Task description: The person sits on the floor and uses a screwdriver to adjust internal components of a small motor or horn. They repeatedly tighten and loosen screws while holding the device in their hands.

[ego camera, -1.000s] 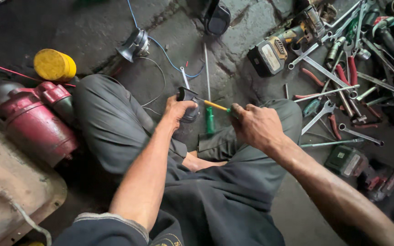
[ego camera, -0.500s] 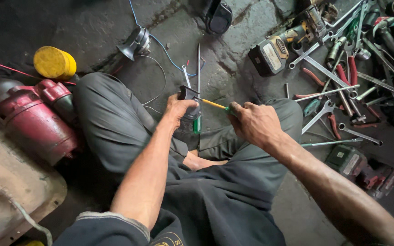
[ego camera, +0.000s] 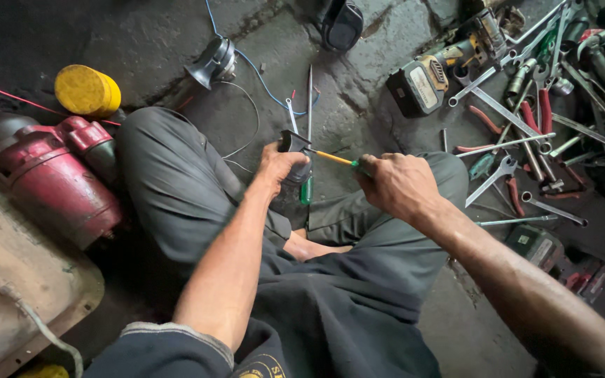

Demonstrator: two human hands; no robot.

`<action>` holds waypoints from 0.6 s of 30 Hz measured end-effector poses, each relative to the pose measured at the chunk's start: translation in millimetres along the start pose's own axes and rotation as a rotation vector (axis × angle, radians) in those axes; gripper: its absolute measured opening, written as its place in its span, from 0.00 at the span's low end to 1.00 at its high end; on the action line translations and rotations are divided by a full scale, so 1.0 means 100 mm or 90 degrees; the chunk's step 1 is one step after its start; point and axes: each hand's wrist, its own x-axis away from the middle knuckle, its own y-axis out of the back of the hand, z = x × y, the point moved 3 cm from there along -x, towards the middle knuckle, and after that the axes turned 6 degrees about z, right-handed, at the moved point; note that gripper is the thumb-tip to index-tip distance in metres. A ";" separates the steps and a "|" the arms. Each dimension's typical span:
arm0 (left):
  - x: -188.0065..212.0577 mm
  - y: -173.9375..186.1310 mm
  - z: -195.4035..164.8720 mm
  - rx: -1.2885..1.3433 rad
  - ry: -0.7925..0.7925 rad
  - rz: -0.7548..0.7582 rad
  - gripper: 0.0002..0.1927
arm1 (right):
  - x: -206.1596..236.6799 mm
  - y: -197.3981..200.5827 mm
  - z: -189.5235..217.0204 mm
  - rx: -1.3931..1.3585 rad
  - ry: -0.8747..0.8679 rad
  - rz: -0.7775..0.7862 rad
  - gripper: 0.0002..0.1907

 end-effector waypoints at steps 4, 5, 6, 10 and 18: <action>-0.01 -0.01 0.01 -0.048 -0.013 -0.012 0.17 | 0.01 0.03 0.05 0.113 0.094 -0.091 0.20; -0.01 -0.02 0.01 -0.058 -0.019 -0.012 0.17 | 0.01 0.04 0.07 0.166 0.139 -0.115 0.22; -0.01 -0.03 0.01 -0.068 -0.025 -0.011 0.17 | 0.02 0.04 0.09 0.218 0.185 -0.138 0.24; -0.01 -0.04 0.03 -0.092 -0.020 -0.017 0.18 | 0.04 0.08 0.11 0.358 0.326 -0.221 0.27; -0.02 -0.07 0.13 -0.083 0.007 -0.024 0.17 | -0.13 0.13 0.11 0.420 0.353 -0.069 0.26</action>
